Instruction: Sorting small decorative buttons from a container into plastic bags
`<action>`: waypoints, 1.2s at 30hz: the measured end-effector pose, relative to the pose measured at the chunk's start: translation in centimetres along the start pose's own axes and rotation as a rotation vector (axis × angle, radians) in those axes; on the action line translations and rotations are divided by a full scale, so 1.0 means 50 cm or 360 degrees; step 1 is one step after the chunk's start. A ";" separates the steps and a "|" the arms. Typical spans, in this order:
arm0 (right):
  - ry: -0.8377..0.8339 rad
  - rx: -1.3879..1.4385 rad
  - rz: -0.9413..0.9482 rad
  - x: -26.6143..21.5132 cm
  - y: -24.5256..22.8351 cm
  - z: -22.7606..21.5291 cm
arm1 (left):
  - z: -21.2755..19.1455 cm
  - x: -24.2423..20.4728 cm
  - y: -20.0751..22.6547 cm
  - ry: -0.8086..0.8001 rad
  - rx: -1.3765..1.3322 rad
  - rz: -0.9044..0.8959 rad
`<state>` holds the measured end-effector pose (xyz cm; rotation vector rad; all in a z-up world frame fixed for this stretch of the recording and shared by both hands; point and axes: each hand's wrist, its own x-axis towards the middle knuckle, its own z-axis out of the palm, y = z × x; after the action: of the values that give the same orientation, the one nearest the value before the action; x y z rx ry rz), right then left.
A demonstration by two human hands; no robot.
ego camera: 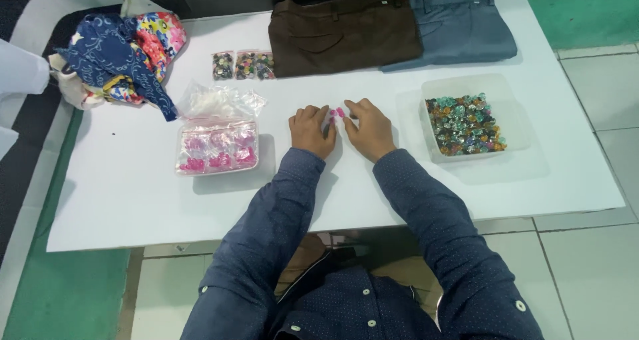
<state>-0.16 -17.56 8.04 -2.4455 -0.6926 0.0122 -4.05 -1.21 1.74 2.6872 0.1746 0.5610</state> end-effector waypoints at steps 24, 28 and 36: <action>0.0041 0.0227 -0.0099 -0.031 0.099 0.063 | 0.033 -0.004 -0.010 0.0288 -0.0454 0.0350; 0.0031 0.0410 -0.0087 -0.106 0.045 -0.019 | 0.007 -0.013 0.030 0.0261 -0.0477 0.0379; 0.0483 0.0526 -0.0183 -0.241 0.087 -0.235 | -0.034 0.005 0.144 0.0222 -0.0779 0.0740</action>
<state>-6.59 -32.69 13.63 -2.0325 -0.6363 -0.2636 -4.19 -7.19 6.14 2.2035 -0.5005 0.8056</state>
